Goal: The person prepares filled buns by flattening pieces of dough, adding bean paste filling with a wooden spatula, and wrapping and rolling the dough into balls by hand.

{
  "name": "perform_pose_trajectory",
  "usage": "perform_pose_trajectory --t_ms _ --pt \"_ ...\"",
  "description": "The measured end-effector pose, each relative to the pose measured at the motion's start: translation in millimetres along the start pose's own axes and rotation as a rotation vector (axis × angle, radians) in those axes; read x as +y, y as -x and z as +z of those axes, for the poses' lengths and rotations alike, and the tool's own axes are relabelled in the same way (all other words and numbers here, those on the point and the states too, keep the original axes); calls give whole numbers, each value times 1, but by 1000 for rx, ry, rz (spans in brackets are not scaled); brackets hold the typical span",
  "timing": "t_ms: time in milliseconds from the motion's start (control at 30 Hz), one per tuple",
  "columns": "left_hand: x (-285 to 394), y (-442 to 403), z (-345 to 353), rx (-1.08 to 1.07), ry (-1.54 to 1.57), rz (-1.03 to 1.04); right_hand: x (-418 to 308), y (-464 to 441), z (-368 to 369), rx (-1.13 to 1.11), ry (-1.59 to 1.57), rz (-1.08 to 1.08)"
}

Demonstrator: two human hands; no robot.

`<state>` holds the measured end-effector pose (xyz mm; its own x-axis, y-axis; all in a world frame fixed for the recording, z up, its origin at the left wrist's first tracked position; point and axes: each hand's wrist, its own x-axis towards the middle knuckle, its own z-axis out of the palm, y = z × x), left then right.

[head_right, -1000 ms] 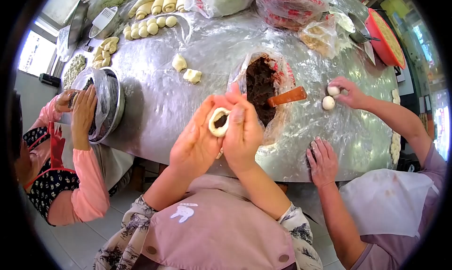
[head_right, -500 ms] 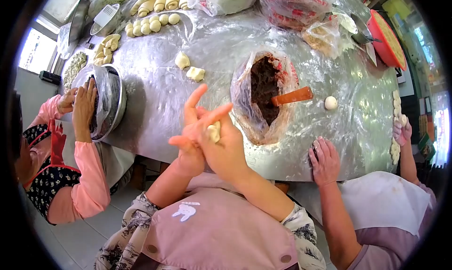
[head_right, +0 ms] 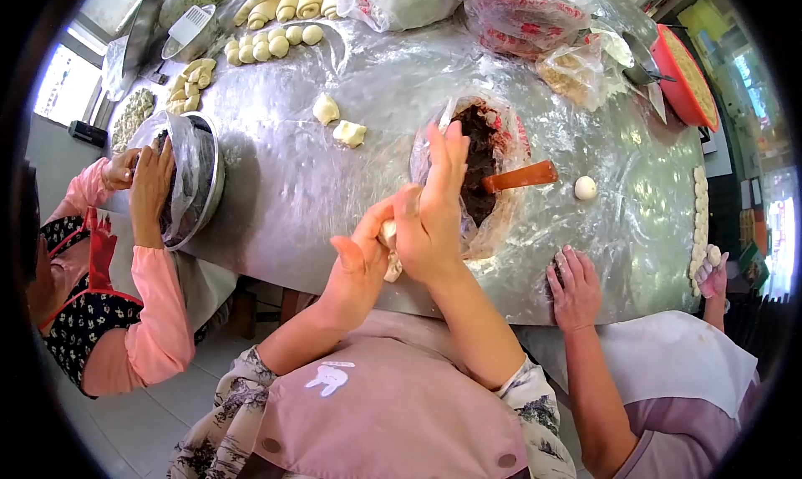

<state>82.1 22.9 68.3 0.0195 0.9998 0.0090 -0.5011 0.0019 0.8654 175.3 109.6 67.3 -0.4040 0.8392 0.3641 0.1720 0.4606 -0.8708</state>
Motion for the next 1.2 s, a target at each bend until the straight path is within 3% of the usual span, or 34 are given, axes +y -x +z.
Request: perform_pose_trajectory --t_ms 67,133,167,200,300,367,400,533,600,667,733,767,800,900,967,1000,1067,1100,1133,1200 --pt "1 -5 6 122 -21 15 -9 0 2 21 25 -68" --pt "12 -14 19 329 -59 102 -27 5 15 10 -195 -37" --pt "12 -15 13 363 -48 34 -35 8 22 7 -304 -21" --pt "11 -13 4 398 -37 -36 -42 10 19 -19 -596 136" --pt "12 -20 2 595 53 78 -44 15 19 -17 -686 165" --pt "18 -24 -6 632 208 186 -29 31 19 -94 -310 81" --pt "17 -22 -12 524 229 199 -25 38 21 -113 -189 57" --pt "26 -16 -16 141 561 128 -29 39 25 -3 -412 233" --pt "25 -18 -11 257 203 186 -34 36 17 -103 -450 353" --pt "15 -15 -16 214 -199 299 -37 36 9 -263 -508 466" --pt "11 -7 -25 174 -70 31 -35 40 10 -260 -485 437" --pt "8 -8 -26 173 -22 55 -32 43 12 -257 -474 423" --pt "5 -9 -26 170 27 79 -26 45 17 -203 -375 259" --pt "5 -12 -21 71 198 179 -30 44 21 -73 -280 331" --pt "13 -13 -6 164 229 266 -37 40 7 -190 -506 486" --pt "15 -12 -3 194 47 283 -36 40 3 -249 -581 532" --pt "14 -4 -14 173 -50 118 -24 44 0 -385 -749 599" --pt "14 0 -20 156 -101 37 -20 47 6 -322 -622 456" --pt "10 -6 -18 199 -69 98 -20 48 14 -258 -494 312" --pt "8 -10 -18 208 31 150 -31 45 14 -213 -277 271"
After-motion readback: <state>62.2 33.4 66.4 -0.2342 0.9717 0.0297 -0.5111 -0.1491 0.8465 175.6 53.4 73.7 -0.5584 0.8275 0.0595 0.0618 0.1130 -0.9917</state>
